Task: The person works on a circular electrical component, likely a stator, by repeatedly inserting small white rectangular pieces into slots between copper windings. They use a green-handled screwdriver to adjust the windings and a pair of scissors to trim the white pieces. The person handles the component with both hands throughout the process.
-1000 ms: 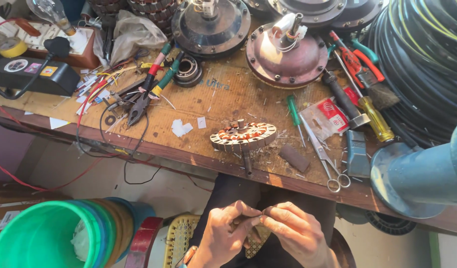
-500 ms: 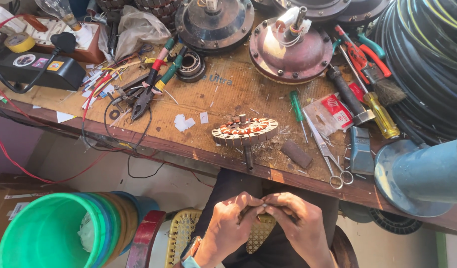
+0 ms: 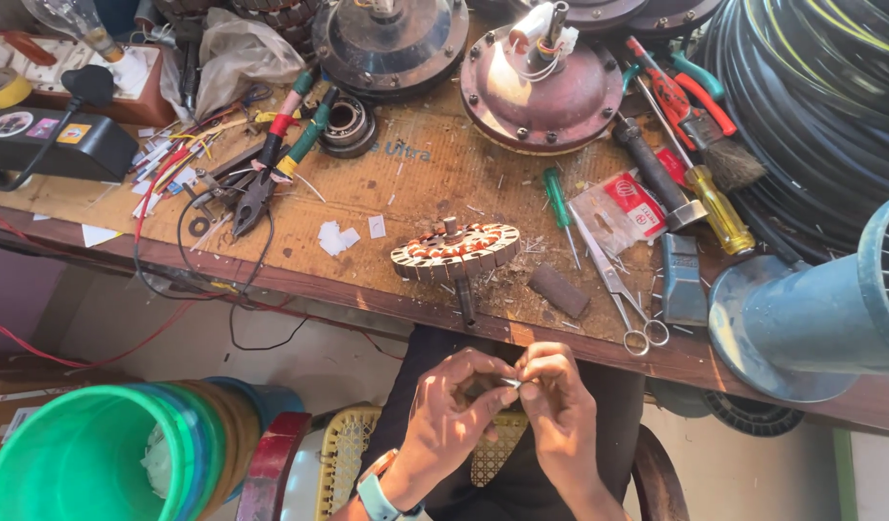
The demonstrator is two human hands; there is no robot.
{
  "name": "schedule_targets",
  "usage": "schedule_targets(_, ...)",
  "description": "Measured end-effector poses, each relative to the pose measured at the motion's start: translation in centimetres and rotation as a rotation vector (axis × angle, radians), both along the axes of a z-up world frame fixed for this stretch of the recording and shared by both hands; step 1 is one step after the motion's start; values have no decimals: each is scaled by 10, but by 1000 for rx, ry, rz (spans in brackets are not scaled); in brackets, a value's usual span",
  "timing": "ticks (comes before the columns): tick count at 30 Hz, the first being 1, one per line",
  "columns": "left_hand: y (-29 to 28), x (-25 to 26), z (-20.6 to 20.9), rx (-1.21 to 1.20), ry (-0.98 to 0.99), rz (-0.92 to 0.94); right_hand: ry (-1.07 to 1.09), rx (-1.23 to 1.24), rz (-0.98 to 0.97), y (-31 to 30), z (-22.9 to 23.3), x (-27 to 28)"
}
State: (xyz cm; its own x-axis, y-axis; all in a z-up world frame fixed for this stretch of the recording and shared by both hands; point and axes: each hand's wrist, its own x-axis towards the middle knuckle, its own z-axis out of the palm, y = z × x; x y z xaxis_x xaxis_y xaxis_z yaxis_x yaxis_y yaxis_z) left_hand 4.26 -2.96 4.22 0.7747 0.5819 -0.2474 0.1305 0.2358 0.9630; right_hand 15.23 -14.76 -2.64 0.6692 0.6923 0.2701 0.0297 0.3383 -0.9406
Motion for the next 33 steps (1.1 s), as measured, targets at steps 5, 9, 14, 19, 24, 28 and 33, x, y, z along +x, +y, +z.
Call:
schedule_targets(5,-7,0,-4,780,-180,83,34,-40,84,-6,-10,10)
schedule_targets(9,-13,9,-11,742,-239,121,-192,-173,-136,-6,-19,5)
schedule_targets(14,-5,5,-7,355,-209,-5,-278,29,-110,-10,-17,7)
schedule_targets(19,2,-5,2,253,-5,-33,-428,-38,-147,-2,-4,8)
schedule_targets(24,9,-10,-14,-72,89,-37,-410,-133,-80,7,10,8)
schedule_targets(28,18,-16,-40,-271,-179,-85,-473,-210,-33,4,15,10)
schedule_targets(33,17,-26,-53,-182,-100,-10,-505,-232,-39,3,10,10)
